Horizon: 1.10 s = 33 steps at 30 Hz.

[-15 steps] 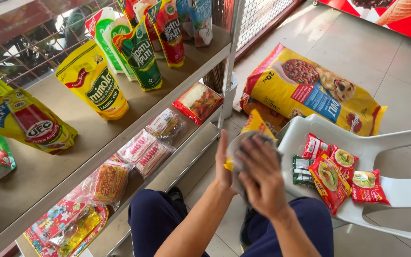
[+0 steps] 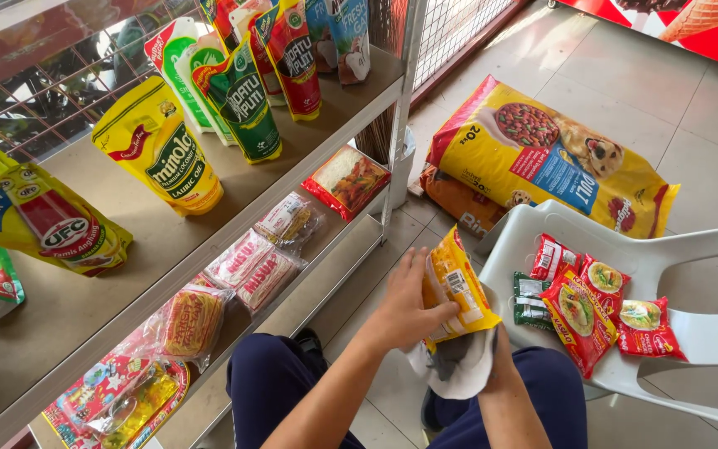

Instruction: Wiping down instant noodle packets with a cloth and arranging them on a grocery store shelf.

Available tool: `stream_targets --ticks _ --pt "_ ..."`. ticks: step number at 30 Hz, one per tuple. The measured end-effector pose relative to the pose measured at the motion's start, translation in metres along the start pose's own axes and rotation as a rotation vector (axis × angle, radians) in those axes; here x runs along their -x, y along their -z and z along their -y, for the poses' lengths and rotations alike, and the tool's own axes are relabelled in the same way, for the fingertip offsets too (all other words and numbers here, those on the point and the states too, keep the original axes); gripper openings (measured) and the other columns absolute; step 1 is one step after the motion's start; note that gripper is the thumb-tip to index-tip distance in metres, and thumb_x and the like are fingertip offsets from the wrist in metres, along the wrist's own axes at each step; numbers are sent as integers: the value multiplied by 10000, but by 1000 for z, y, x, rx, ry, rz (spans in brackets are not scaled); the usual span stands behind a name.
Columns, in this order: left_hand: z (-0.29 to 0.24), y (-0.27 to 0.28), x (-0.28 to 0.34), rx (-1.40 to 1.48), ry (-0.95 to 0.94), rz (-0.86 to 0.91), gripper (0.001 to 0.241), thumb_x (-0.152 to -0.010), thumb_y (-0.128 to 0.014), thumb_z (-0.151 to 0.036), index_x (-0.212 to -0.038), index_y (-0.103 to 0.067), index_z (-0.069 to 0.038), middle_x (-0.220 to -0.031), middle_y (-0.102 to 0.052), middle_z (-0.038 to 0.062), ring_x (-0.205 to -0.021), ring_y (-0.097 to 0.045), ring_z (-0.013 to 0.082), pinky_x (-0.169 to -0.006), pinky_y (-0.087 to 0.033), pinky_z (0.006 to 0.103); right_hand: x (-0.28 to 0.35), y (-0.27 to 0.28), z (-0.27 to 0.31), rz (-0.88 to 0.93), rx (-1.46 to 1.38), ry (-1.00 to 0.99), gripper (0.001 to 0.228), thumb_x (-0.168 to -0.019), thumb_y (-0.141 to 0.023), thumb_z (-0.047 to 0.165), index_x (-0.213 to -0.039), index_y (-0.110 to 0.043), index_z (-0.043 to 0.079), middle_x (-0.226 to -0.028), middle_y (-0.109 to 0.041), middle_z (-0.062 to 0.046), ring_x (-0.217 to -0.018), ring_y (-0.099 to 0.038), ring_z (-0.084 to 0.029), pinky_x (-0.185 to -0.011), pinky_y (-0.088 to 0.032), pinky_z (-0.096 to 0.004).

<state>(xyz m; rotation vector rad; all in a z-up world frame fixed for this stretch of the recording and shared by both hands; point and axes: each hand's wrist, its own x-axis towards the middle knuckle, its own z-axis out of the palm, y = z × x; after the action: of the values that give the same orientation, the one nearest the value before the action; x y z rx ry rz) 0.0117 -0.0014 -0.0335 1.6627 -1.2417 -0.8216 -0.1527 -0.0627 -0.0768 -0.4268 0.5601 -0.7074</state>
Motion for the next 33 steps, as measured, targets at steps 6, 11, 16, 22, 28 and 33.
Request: stream_targets --ticks 6,11,16,22,28,33 --pt "-48 52 3 -159 176 76 1023 -613 -936 -499 -1390 -501 4 -1296 -601 216 -1237 -520 312 -1037 -405 417 -1 -6 11 -63 18 91 475 -987 -452 331 -1374 -547 71 -1281 -671 -109 -1108 -678 -237 -979 -507 -409" --pt "13 50 -7 383 195 238 657 -681 -916 -305 -1205 -683 14 -1075 -774 107 -937 -744 177 -862 -601 319 -5 -8 24 -108 36 182 427 -982 -485 303 -1312 -596 56 -1220 -694 -102 -1049 -692 -217 -931 -535 -376" --pt "44 43 -3 773 389 280 493 -794 -843 -166 -1211 -678 41 -1118 -767 123 -964 -741 212 -885 -604 371 -6 -5 37 -154 61 269 382 -976 -519 275 -1250 -644 40 -1158 -717 -96 -991 -706 -196 -882 -563 -343" --pt "58 12 4 1224 393 106 492 -872 -731 -125 -1332 -608 0 -1249 -711 143 -1113 -716 270 -993 -576 436 -21 19 21 -306 645 489 365 -1132 -578 266 -1313 -724 -17 -1089 -696 -172 -904 -610 -215 -783 -475 -360" --pt "25 -5 13 1453 315 165 508 -928 -669 -254 -1386 -572 -58 -1320 -674 125 -1188 -683 267 -1033 -545 451 13 -72 13 -113 1380 1026 363 -1074 -567 231 -1361 -655 26 -1398 -680 -133 -1330 -628 -272 -1105 -480 -378" --pt "33 -11 12 1648 243 206 596 -1025 -581 -495 -1422 -560 -51 -1343 -649 142 -1220 -637 280 -1066 -504 432 32 -87 5 306 1694 1268 336 -985 -613 194 -1289 -679 66 -1450 -622 -111 -1444 -495 -320 -1235 -299 -487"
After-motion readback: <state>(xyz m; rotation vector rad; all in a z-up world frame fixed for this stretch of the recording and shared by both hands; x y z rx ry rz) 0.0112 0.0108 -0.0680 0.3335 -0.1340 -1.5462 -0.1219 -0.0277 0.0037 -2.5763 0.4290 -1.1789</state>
